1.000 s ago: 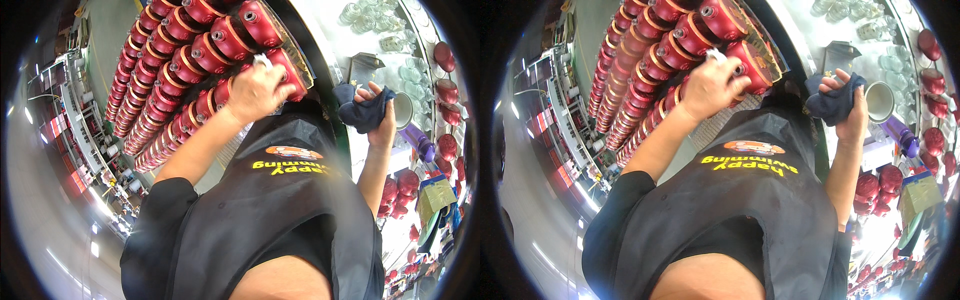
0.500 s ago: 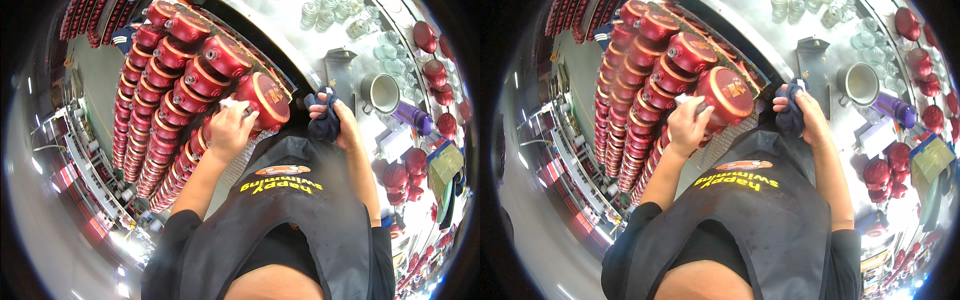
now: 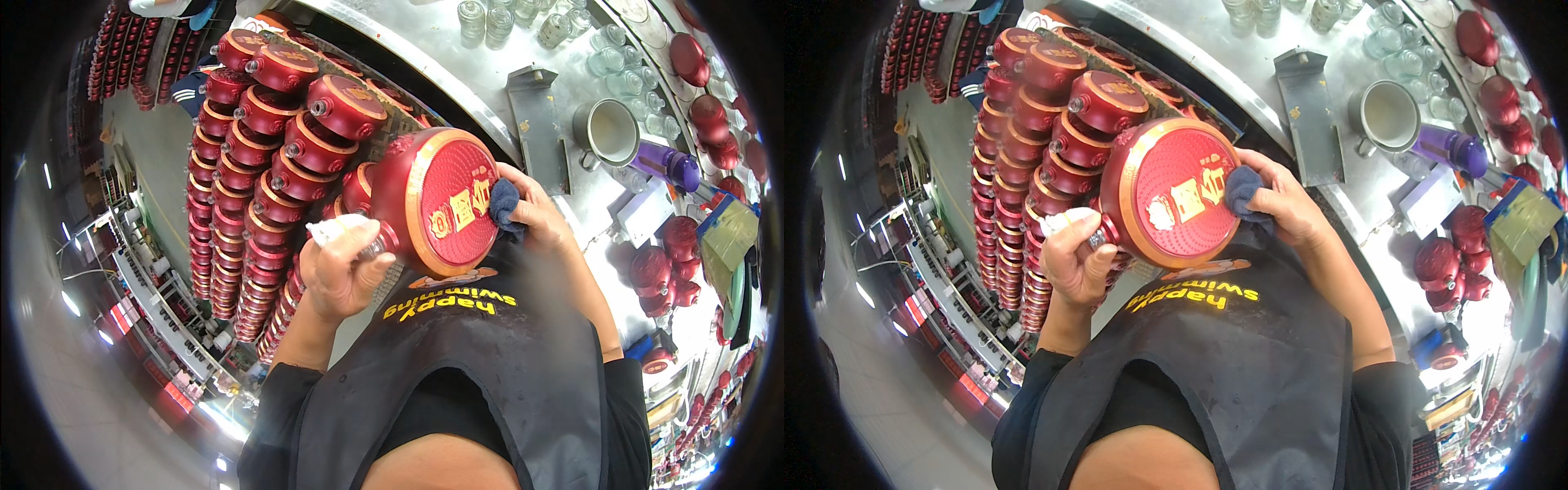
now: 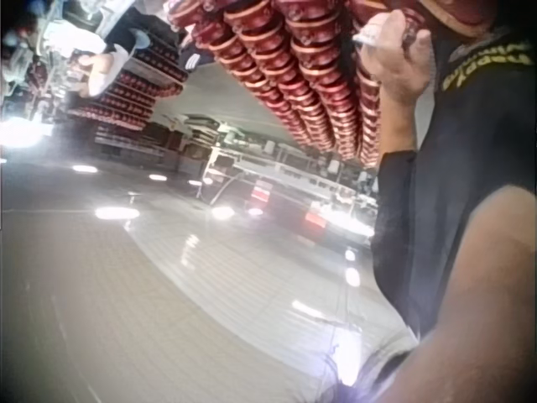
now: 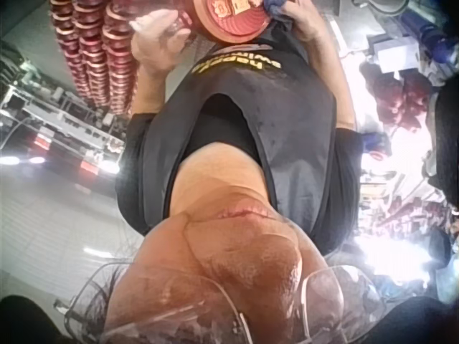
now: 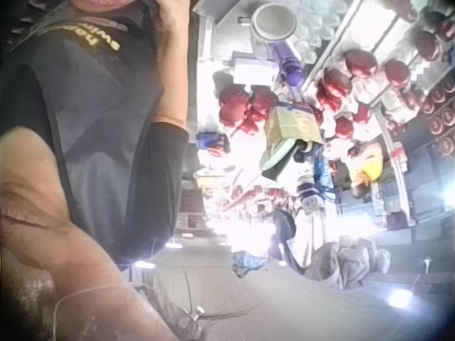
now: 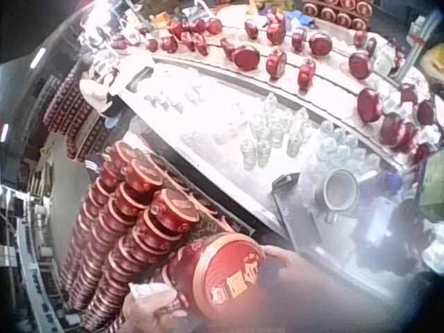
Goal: The person walks through a warehouse, picks up a pallet, and places it on the floor. Then the person repeatedly picks up red decorative objects from a rack, wipes them with a cloth, and returns them to the rack.
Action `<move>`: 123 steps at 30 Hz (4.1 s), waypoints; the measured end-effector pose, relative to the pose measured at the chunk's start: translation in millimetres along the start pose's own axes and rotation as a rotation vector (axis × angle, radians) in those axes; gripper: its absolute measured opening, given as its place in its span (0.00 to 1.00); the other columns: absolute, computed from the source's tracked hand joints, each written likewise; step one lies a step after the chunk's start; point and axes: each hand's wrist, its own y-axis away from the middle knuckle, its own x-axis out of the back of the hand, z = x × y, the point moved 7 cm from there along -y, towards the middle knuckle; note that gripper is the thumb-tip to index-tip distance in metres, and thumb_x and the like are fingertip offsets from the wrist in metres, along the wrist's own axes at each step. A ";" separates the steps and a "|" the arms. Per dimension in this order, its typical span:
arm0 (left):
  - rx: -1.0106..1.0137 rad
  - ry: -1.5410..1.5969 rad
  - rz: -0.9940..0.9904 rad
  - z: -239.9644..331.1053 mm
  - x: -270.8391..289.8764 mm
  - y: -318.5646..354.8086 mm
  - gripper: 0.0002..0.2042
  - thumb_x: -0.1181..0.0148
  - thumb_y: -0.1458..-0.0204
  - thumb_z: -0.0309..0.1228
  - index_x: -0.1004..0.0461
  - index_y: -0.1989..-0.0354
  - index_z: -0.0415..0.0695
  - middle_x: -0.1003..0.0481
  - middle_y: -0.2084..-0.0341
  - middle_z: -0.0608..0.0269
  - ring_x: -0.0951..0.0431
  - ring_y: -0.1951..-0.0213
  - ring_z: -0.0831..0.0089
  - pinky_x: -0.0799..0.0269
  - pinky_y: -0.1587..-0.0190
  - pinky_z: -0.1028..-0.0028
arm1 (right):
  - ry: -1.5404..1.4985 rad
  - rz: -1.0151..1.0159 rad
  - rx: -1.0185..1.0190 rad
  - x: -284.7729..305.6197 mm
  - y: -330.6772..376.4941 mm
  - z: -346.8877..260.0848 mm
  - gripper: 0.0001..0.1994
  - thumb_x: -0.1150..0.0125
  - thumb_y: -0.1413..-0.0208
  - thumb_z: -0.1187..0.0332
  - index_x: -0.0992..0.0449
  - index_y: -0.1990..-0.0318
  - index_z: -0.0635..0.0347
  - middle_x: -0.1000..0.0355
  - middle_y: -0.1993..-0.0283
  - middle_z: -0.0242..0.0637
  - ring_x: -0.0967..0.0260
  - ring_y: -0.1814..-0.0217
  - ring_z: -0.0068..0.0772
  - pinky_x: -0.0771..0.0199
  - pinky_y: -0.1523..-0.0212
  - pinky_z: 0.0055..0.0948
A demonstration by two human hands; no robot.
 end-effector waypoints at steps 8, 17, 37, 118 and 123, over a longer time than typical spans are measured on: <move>-0.052 -0.093 -0.058 11.0 -1.0 6.7 0.16 0.34 0.48 0.35 0.27 0.57 0.37 0.22 0.67 0.56 0.21 0.70 0.61 0.26 0.67 0.69 | 0.060 0.316 -0.231 4.3 -13.6 18.1 0.11 0.45 0.48 0.63 0.25 0.63 0.61 0.27 0.67 0.31 0.30 0.67 0.20 0.27 0.65 0.23; 0.187 0.089 0.077 -29.2 7.1 8.1 0.15 0.34 0.50 0.28 0.28 0.56 0.34 0.24 0.70 0.53 0.23 0.72 0.65 0.27 0.68 0.72 | -0.006 0.072 -0.049 7.8 -10.8 7.3 0.22 0.49 0.48 0.70 0.31 0.45 0.70 0.26 0.53 0.39 0.28 0.55 0.26 0.27 0.52 0.24; 0.200 -0.307 -0.058 -105.4 -70.9 31.9 0.11 0.35 0.52 0.31 0.31 0.65 0.43 0.29 0.77 0.55 0.26 0.74 0.57 0.29 0.72 0.66 | 0.179 0.280 0.027 71.2 2.2 5.8 0.30 0.48 0.40 0.56 0.39 0.39 0.73 0.30 0.47 0.56 0.26 0.49 0.40 0.24 0.48 0.37; 0.305 -0.238 0.199 -34.1 50.0 108.0 0.10 0.33 0.54 0.28 0.26 0.65 0.43 0.27 0.79 0.61 0.27 0.78 0.62 0.32 0.75 0.67 | 0.202 -0.001 -0.417 -25.2 18.6 101.6 0.20 0.49 0.38 0.65 0.34 0.44 0.71 0.26 0.54 0.50 0.25 0.55 0.35 0.26 0.50 0.32; 0.305 -0.304 0.152 -62.1 25.1 107.1 0.10 0.34 0.53 0.27 0.26 0.64 0.41 0.26 0.78 0.60 0.26 0.78 0.63 0.32 0.74 0.69 | 0.277 -0.033 -0.415 -22.2 22.3 99.0 0.20 0.49 0.38 0.65 0.34 0.44 0.71 0.26 0.54 0.49 0.25 0.55 0.36 0.27 0.49 0.32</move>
